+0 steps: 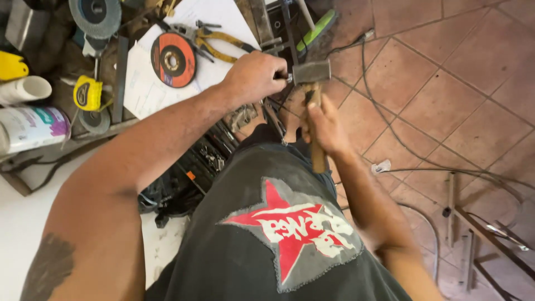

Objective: Repairing or adjusting a small metal component using pliers and a hammer on a workbench

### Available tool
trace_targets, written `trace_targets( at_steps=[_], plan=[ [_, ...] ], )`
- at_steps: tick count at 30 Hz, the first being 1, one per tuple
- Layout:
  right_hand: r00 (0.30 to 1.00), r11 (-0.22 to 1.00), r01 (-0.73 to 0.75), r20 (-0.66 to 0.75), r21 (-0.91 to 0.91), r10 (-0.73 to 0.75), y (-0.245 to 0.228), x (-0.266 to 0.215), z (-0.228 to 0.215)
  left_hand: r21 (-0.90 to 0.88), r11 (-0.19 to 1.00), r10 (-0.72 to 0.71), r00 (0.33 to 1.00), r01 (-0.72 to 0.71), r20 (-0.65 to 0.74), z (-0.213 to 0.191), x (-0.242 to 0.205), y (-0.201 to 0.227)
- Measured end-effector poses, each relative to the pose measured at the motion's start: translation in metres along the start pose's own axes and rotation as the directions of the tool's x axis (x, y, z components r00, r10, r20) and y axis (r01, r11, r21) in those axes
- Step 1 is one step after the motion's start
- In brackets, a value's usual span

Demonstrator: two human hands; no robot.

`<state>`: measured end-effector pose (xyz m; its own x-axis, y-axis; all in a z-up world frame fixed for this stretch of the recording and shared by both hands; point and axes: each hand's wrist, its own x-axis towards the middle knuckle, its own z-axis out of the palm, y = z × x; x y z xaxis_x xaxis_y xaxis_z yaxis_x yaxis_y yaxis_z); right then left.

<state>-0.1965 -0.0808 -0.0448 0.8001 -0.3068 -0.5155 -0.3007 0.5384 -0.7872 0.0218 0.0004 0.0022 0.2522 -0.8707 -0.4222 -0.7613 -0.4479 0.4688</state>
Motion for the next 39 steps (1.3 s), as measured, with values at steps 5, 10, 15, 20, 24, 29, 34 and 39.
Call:
trace_targets(
  at_steps=[5,10,15,20,24,29,34,39],
  plan=[
    [0.998,0.979,0.030,-0.054,0.204,-0.019,-0.008,-0.001,-0.019,-0.019,0.999,-0.043,0.999,0.043,0.012,-0.002,-0.001,0.002],
    [0.996,0.996,-0.083,-0.018,-0.026,0.083,0.015,0.003,-0.015,-0.071,0.997,0.021,1.000,-0.023,-0.019,0.001,-0.005,0.000],
    [0.993,0.953,0.103,-0.077,0.285,-0.084,0.034,0.014,-0.043,-0.071,0.993,-0.094,0.995,0.092,-0.021,0.003,-0.007,0.005],
    [0.998,0.997,0.034,0.054,0.064,-0.038,0.045,0.016,-0.039,-0.074,0.992,-0.107,0.994,0.105,-0.036,0.010,-0.004,-0.003],
    [0.985,0.943,0.163,-0.102,0.292,-0.139,0.043,0.016,-0.034,-0.079,0.991,-0.114,0.991,0.109,-0.065,0.006,-0.012,0.007],
    [0.989,0.976,0.142,0.005,0.162,-0.145,0.046,0.013,-0.024,-0.072,0.992,-0.105,0.993,0.101,-0.052,0.011,-0.008,-0.003],
    [0.976,0.923,0.201,-0.152,0.329,-0.158,0.038,0.010,-0.017,-0.074,0.993,-0.094,0.994,0.090,-0.060,0.014,-0.013,0.000],
    [0.995,0.970,0.097,0.002,0.222,-0.100,0.047,0.013,-0.026,-0.048,0.998,-0.053,0.989,0.046,-0.138,0.007,-0.013,0.001]
  ],
)
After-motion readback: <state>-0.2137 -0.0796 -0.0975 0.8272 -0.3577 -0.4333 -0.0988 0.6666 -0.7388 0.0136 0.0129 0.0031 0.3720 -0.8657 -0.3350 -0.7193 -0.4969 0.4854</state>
